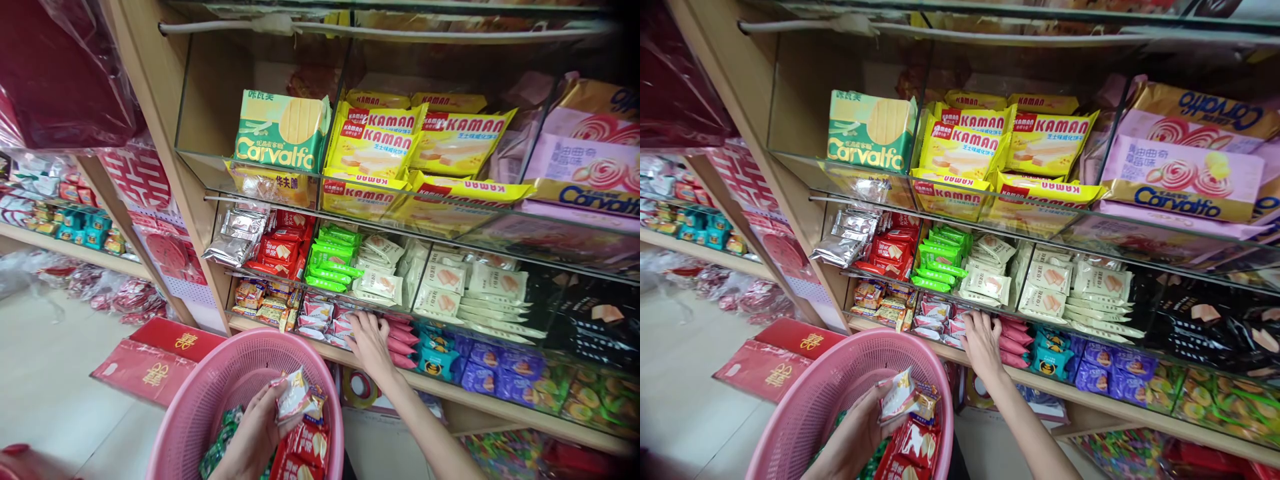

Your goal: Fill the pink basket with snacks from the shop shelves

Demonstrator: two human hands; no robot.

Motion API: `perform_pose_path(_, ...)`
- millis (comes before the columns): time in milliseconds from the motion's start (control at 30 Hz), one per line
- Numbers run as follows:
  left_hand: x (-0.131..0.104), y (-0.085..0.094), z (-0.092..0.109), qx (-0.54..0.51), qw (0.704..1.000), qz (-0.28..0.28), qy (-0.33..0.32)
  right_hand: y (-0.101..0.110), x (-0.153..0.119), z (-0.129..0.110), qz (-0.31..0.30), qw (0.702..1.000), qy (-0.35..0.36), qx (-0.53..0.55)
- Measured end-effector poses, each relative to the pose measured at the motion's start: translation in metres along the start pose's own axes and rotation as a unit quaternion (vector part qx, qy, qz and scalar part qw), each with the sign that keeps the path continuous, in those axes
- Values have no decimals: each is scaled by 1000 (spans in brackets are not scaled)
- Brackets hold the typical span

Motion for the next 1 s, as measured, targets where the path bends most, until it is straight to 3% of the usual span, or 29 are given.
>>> perform_pose_path(400,1,-3,2,15,999,-42,2,5,2,-3,-5,999,10,38)
perform_pose_path(533,2,-4,3,21,999,-50,1,24,0,-3,7,998,5,70)
perform_pose_path(667,0,-9,3,12,997,-77,14,57,-10,-3,-16,982,-37,186)
perform_pose_path(733,-5,-15,-1,15,994,-101,29,67,-21,-3,-69,945,-105,302)
perform_pose_path(767,-9,-19,-4,16,993,-114,36,69,-28,-7,-107,912,-138,371)
perform_pose_path(900,-29,-38,-26,30,982,-166,79,72,-62,-39,-261,749,-194,578)
perform_pose_path(1000,-40,-48,-49,22,975,-182,122,71,-83,-53,-320,697,-205,608)
Point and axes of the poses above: each hand's wrist, its own x-axis towards the middle knuckle, its own y-axis out of the back of the hand, z = x × y, the point moved 8 cm from there along x, towards the middle knuckle, and after that the axes turned 9 degrees about z, right-handed, at the moved point
